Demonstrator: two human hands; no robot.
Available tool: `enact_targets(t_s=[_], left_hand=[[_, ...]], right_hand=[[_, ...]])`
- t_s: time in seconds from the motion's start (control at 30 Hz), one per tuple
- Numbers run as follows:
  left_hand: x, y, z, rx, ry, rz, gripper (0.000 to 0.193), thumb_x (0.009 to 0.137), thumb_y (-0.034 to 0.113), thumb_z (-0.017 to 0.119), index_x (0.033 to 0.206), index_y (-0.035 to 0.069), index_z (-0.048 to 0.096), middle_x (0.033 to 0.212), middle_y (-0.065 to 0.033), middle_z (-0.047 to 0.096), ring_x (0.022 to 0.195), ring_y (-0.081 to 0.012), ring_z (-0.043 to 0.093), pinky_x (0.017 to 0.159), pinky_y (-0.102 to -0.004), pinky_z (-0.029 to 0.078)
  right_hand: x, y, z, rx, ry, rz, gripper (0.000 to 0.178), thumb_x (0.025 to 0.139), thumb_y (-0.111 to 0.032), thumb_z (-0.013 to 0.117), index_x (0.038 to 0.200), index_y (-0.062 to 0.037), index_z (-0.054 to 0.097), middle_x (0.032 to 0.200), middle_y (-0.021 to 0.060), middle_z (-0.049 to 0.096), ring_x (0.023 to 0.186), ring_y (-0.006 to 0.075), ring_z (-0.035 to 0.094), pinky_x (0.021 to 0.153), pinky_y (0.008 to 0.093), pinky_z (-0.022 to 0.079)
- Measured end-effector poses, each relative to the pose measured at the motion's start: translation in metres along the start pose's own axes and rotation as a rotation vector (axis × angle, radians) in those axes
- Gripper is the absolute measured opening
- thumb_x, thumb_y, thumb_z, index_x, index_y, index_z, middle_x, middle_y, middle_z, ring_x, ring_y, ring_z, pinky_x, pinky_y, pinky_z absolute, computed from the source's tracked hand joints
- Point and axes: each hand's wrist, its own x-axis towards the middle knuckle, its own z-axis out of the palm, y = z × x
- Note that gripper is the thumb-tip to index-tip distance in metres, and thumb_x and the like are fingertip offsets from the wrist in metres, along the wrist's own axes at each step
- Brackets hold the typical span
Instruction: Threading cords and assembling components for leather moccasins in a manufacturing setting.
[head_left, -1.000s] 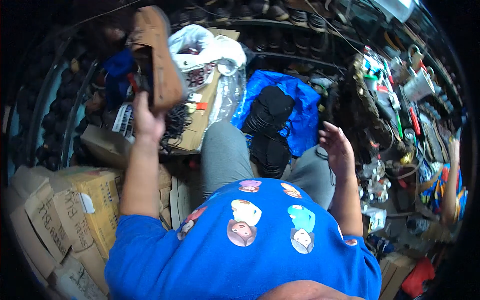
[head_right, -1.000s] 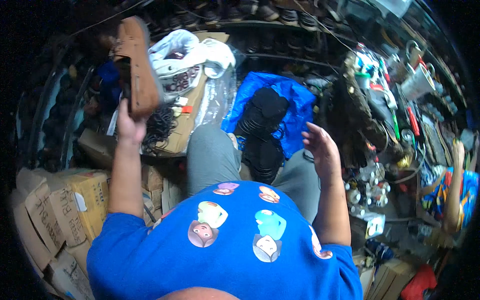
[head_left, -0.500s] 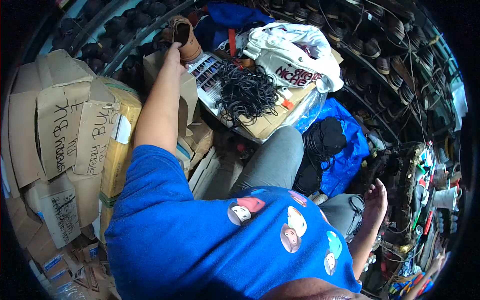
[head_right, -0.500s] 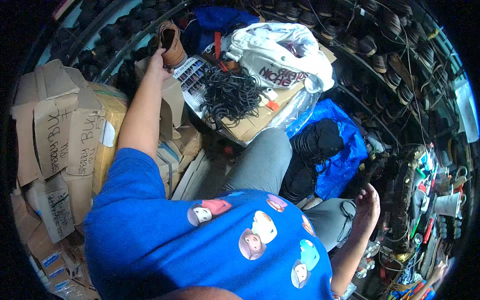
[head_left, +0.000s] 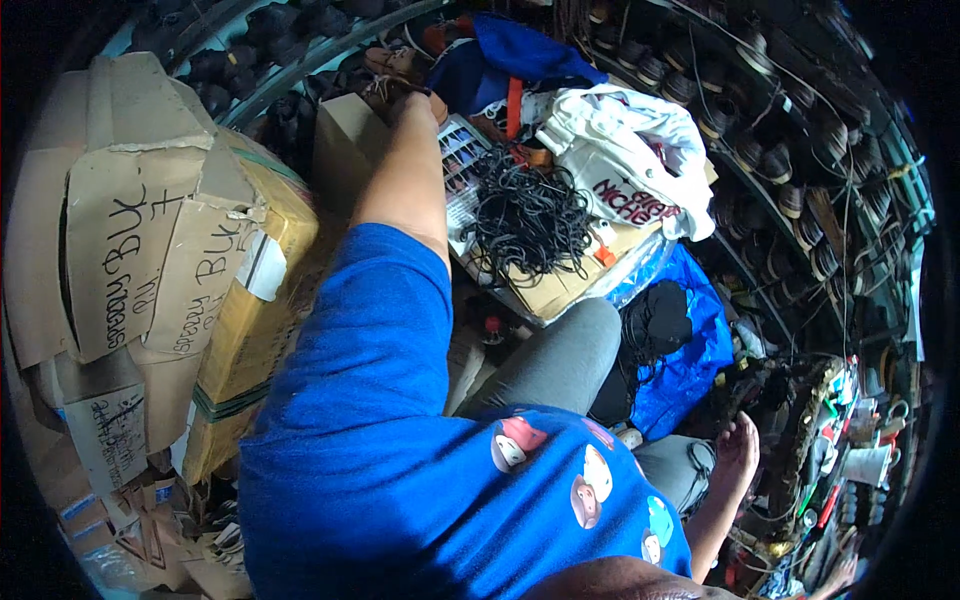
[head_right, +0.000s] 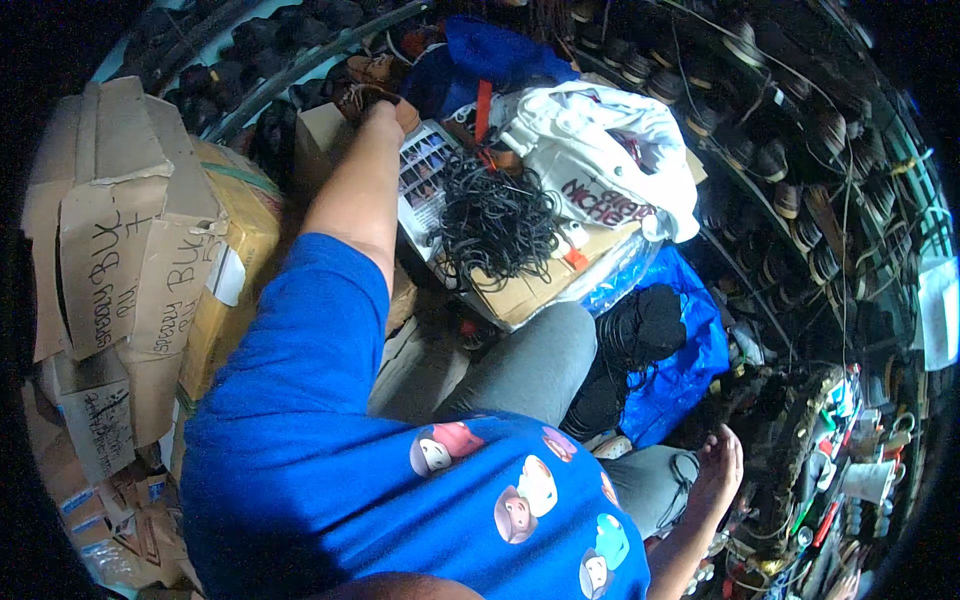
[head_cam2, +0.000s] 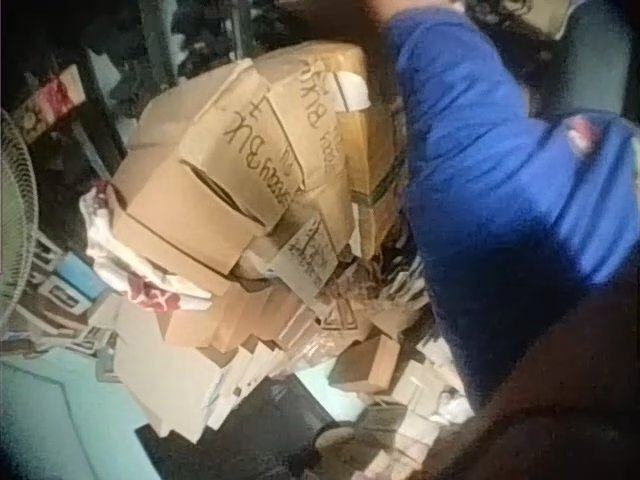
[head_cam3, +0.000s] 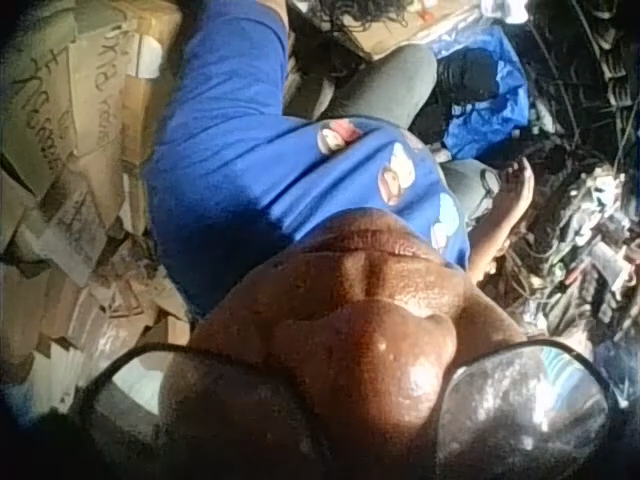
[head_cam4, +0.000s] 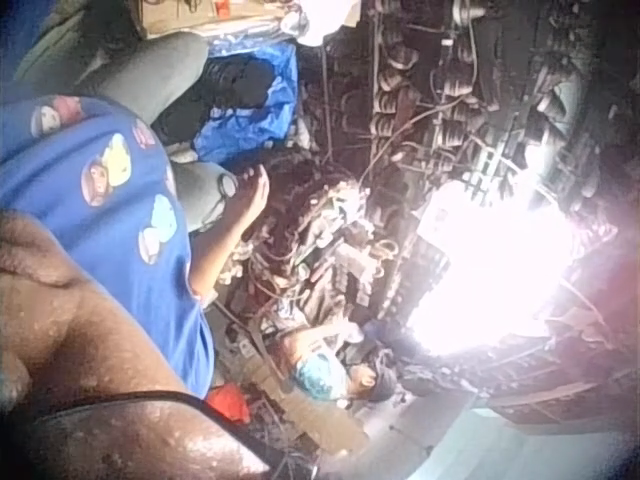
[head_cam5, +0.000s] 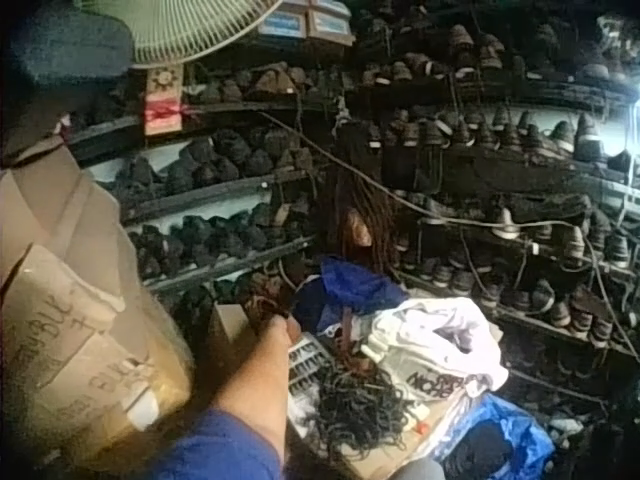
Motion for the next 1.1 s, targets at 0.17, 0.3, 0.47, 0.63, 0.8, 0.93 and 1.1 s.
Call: enact_targets(t_s=[0.17, 0.3, 0.47, 0.63, 0.8, 0.93, 1.1], left_hand=[[0.015, -0.047, -0.001, 0.124, -0.155, -0.158, 0.033, 0.086, 0.021, 0.042, 0.11, 0.001, 0.054, 0.1, -0.0125, 0.06, 0.085, -0.0243, 0.057, 0.076, -0.0334, 0.047], [0.014, -0.059, 0.011, 0.137, -0.164, -0.182, 0.032, 0.084, 0.021, 0.043, 0.106, 0.001, 0.054, 0.081, -0.0131, 0.061, 0.069, -0.0261, 0.057, 0.069, -0.034, 0.049], [0.09, 0.006, -0.042, 0.513, 0.23, 0.252, 0.036, 0.079, 0.022, 0.05, 0.11, 0.003, 0.052, 0.098, -0.0163, 0.058, 0.083, -0.0286, 0.055, 0.08, -0.0387, 0.046], [-0.072, -0.007, 0.02, 0.644, -0.065, 0.431, 0.068, 0.072, 0.021, 0.061, 0.131, 0.002, 0.035, 0.13, -0.0182, 0.042, 0.12, -0.031, 0.04, 0.099, -0.0372, 0.031], [-0.13, 0.034, 0.002, 0.157, -0.348, 0.974, 0.057, 0.072, 0.015, 0.062, 0.123, 0.003, 0.042, 0.127, -0.0222, 0.033, 0.117, -0.0351, 0.035, 0.1, -0.0413, 0.029], [-0.256, 0.032, -0.011, 0.148, -0.541, 1.361, 0.047, 0.078, 0.01, 0.061, 0.121, 0.007, 0.044, 0.127, -0.0145, 0.037, 0.105, -0.0251, 0.044, 0.089, -0.036, 0.037], [-0.363, -0.039, -0.027, 0.118, -0.963, 1.471, 0.042, 0.071, 0.003, 0.059, 0.112, 0.004, 0.05, 0.114, -0.0197, 0.043, 0.111, -0.0346, 0.042, 0.095, -0.0424, 0.033]], right_hand=[[0.006, 0.002, 0.002, -0.061, 0.058, 0.004, 0.031, 0.09, -0.02, 0.053, 0.112, 0.0012, 0.054, 0.1, 0.0053, 0.058, 0.085, 0.0124, 0.055, 0.073, 0.0239, 0.046], [0.006, -0.002, 0.022, -0.077, 0.082, -0.012, 0.029, 0.089, -0.019, 0.054, 0.111, 0.0004, 0.055, 0.097, 0.005, 0.06, 0.083, 0.0114, 0.056, 0.072, 0.0232, 0.046], [0.018, 0.006, 0.041, -0.04, -0.109, 0.004, 0.027, 0.088, -0.018, 0.056, 0.108, 0.0, 0.057, 0.09, 0.0038, 0.06, 0.079, 0.0107, 0.057, 0.071, 0.0226, 0.045], [0.005, 0.002, 0.006, -0.114, 0.038, -0.033, 0.026, 0.088, -0.019, 0.056, 0.107, -0.0016, 0.059, 0.086, 0.0033, 0.06, 0.075, 0.0081, 0.054, 0.067, 0.0206, 0.042], [0.001, 0.008, -0.002, -0.088, 0.071, -0.076, 0.028, 0.088, -0.021, 0.055, 0.106, -0.0009, 0.059, 0.085, 0.0021, 0.06, 0.074, 0.0076, 0.053, 0.068, 0.0206, 0.042], [-0.014, -0.008, 0.002, -0.211, 0.127, -0.044, 0.026, 0.088, -0.022, 0.056, 0.103, -0.0021, 0.061, 0.086, 0.0011, 0.06, 0.077, 0.0074, 0.053, 0.07, 0.0206, 0.041], [-0.029, 0.002, -0.029, -0.335, 0.139, -0.109, 0.02, 0.086, -0.015, 0.058, 0.1, -0.0007, 0.062, 0.085, 0.0007, 0.06, 0.078, 0.0089, 0.055, 0.074, 0.0221, 0.042]])
